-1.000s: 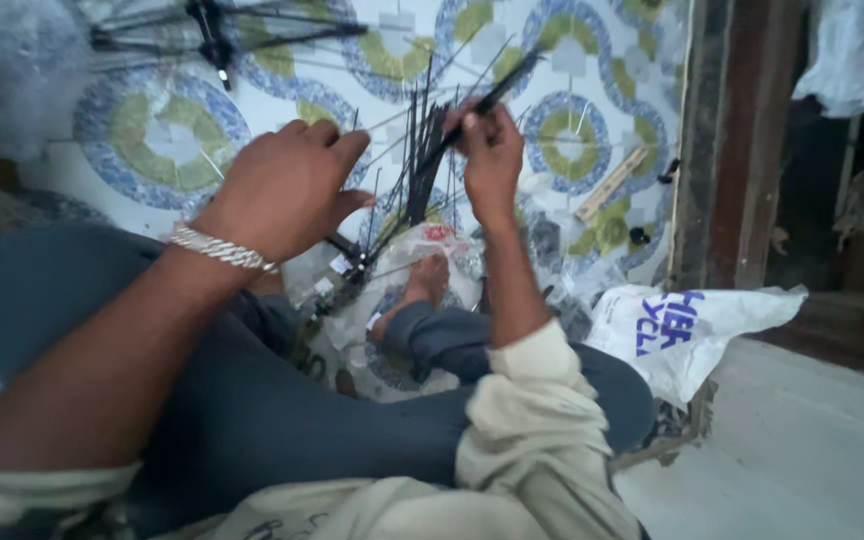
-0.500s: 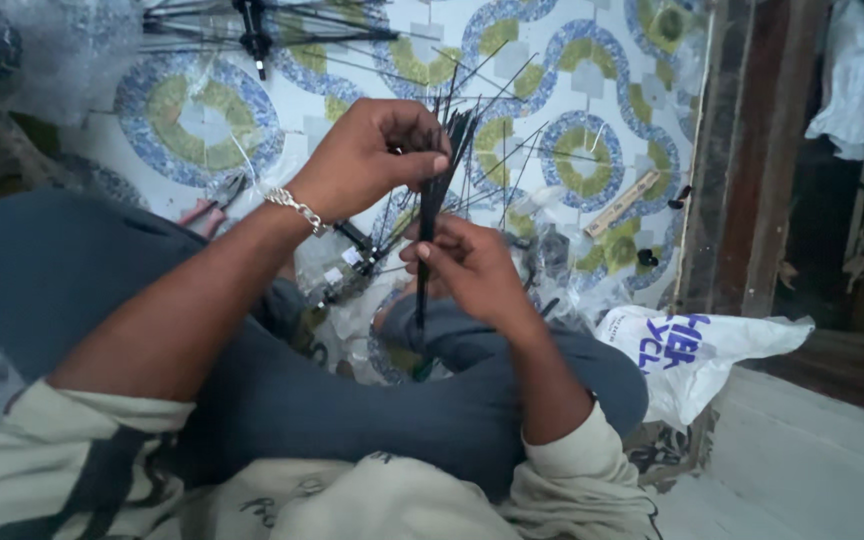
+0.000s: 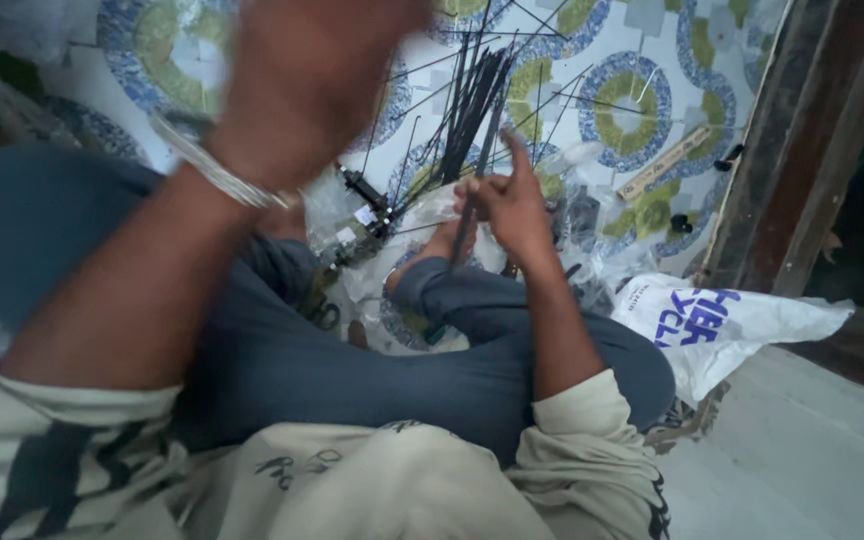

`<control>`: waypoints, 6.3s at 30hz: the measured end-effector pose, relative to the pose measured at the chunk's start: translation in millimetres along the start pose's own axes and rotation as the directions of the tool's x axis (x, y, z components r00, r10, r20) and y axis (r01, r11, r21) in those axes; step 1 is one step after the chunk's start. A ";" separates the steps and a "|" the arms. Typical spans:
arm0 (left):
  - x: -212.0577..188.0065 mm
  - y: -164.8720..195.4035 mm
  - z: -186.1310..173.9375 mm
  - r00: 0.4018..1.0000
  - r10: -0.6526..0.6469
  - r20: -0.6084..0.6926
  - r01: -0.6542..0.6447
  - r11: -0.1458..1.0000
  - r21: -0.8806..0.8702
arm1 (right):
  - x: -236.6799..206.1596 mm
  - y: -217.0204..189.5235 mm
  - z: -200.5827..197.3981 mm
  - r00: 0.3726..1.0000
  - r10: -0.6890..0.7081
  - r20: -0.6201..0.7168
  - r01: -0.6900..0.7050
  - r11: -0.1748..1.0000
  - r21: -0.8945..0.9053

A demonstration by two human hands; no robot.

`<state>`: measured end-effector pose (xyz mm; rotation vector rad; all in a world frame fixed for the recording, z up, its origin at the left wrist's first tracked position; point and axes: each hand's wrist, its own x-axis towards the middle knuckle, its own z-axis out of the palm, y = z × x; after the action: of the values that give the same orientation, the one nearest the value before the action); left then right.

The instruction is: The person threads black metal spokes through the holes of a bicycle hub. They sit on a tiled floor, picking individual spokes from a bundle and inserting them into the hub flanges by hand.

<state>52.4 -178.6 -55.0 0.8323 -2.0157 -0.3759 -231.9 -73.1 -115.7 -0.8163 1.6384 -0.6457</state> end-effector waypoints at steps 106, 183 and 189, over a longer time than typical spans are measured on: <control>98.2 33.3 24.7 0.878 -0.299 0.373 0.478 0.594 -0.648 | -134.2 -175.8 -22.1 0.243 -0.883 -0.401 0.893 0.365 -0.262; 99.8 47.6 37.7 0.928 -0.284 0.243 0.374 0.686 -0.624 | -117.3 -163.5 -53.2 0.624 -0.668 -0.406 0.642 0.734 -0.220; 102.3 54.2 39.0 0.935 -0.272 0.228 0.354 0.666 -0.656 | -113.1 -154.6 -24.0 0.538 -0.733 -0.417 0.712 0.660 -0.241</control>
<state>-40.4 -211.1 17.4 0.6687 -1.6058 -1.3180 -214.8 -77.7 76.5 -1.4934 1.7127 -1.5207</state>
